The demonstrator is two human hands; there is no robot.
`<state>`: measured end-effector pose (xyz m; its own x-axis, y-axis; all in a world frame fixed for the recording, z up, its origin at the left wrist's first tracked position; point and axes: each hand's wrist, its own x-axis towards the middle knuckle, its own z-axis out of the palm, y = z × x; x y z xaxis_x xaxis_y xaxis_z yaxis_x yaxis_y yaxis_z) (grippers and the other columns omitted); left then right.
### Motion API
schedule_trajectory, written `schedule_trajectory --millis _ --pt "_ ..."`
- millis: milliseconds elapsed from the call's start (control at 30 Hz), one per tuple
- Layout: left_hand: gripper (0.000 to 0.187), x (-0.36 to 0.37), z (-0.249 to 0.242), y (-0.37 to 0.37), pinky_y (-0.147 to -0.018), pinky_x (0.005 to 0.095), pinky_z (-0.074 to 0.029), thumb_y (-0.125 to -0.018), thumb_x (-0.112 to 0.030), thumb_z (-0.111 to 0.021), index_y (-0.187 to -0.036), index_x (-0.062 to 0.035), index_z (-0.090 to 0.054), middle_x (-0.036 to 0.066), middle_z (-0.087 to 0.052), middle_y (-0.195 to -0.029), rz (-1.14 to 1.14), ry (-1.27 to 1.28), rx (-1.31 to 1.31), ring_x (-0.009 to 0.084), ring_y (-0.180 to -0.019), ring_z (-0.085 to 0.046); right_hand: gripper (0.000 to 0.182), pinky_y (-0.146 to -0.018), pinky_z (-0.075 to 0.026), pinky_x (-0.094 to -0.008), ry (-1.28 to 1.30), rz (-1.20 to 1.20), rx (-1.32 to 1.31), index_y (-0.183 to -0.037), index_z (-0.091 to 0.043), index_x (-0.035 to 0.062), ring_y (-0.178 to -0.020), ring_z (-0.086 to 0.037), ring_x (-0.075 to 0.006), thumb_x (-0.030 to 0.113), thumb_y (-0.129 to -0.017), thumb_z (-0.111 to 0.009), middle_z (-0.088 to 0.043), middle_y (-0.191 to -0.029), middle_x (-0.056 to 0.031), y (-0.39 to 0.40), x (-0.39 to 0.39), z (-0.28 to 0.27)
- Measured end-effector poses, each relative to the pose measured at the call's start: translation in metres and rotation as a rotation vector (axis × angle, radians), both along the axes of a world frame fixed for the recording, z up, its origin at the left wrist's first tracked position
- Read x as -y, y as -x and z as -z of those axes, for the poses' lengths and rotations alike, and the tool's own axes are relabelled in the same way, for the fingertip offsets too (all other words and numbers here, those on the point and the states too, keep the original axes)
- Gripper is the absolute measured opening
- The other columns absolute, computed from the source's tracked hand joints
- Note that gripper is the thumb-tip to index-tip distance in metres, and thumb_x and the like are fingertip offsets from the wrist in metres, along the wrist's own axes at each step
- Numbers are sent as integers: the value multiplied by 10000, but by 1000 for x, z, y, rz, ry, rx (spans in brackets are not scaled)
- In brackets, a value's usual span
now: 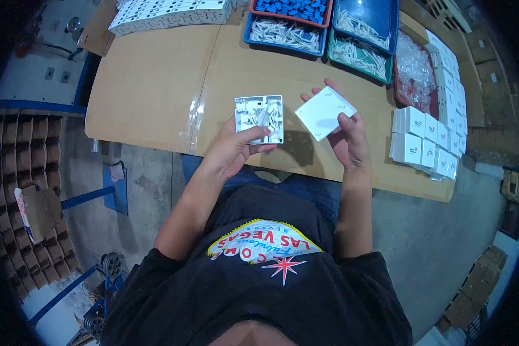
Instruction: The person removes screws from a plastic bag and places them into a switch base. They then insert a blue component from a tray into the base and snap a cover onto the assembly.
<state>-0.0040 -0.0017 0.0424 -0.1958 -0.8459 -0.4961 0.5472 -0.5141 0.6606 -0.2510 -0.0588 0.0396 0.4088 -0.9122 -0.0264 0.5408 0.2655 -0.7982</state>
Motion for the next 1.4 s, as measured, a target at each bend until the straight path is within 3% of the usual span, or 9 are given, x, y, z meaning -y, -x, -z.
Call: schedule_trajectory --millis 167,333,467,567,767,867,933,1033,1400 --pt "481 -4 -2 0 -944 460 -591 -925 -49 -640 -1378 -17 -481 163 -654 -1249 54 75 -35 310 -1111 -687 993 -1091 -475 -476 44 6 -68 -1547 -313 -13 -1218 -615 -343 495 -840 -790 -494 -1454 -267 -1 -6 -1" --pt "587 -1 -2 -2 -1095 586 -440 -1028 -330 -437 -1545 -75 -323 203 -514 -1459 26 129 -375 391 -1296 -568 993 -1010 -523 -470 -6 12 48 -1531 -333 -15 -1153 -637 -332 753 -921 -493 -474 -1444 -322 -8 -8 -11" --pt "623 -1 -7 -6 -1131 680 -339 -1059 -444 -303 -1628 -213 -201 190 -407 -1568 71 163 -693 446 -1389 -459 970 -977 -535 -461 -41 -63 127 -1523 -345 -19 -1154 -631 -326 761 -950 -408 -458 -1451 -339 -12 -5 -18" --pt "595 -2 -8 -3 -1123 703 -324 -1072 -438 -314 -1629 -265 -196 184 -417 -1563 29 115 -636 483 -1385 -446 952 -958 -537 -439 -53 -88 179 -1513 -361 -28 -1124 -631 -313 747 -963 -397 -457 -1449 -346 -16 -5 -21" --pt "604 -6 -5 -2 -1106 660 -377 -1078 -453 -346 -1619 -211 -228 189 -467 -1519 65 153 -763 447 -1353 -492 961 -908 -534 -397 27 -9 33 -1474 -410 -35 -1085 -622 -285 760 -933 -445 -519 -1395 -312 -25 -16 -27" --pt "554 -8 -2 -1 -1028 565 -478 -1089 -442 -349 -1578 -184 -317 111 -536 -1444 47 129 -748 304 -1268 -583 833 -944 -513 -386 286 56 -285 -1418 -476 -12 -1130 -614 -290 597 -882 -667 -558 -1364 -258 -35 -24 -34" --pt "568 -10 -9 6 -1032 528 -487 -1085 -467 -343 -1572 -175 -334 118 -546 -1436 -17 107 -660 297 -1253 -595 730 -1005 -482 -385 710 213 -847 -1362 -526 7 -1192 -601 -307 329 -774 -817 -582 -1345 -211 -47 -31 -39" --pt "579 -14 -20 12 -1018 455 -508 -1083 -496 -339 -1562 -172 -362 99 -566 -1419 -59 82 -460 254 -1233 -609 762 -1083 -417 -416 849 132 -809 -1406 -496 13 -1328 -525 -317 139 -723 -808 -559 -1405 -185 -58 -33 -40" --pt "628 -23 -39 21 -1025 338 -468 -1068 -570 -370 -1566 -187 -359 36 -528 -1423 -86 115 -253 165 -1253 -562 831 -1030 -492 -443 1043 193 -829 -1380 -580 10 -1265 -585 -386 291 -680 -929 -561 -1390 -249 -73 -35 -31"
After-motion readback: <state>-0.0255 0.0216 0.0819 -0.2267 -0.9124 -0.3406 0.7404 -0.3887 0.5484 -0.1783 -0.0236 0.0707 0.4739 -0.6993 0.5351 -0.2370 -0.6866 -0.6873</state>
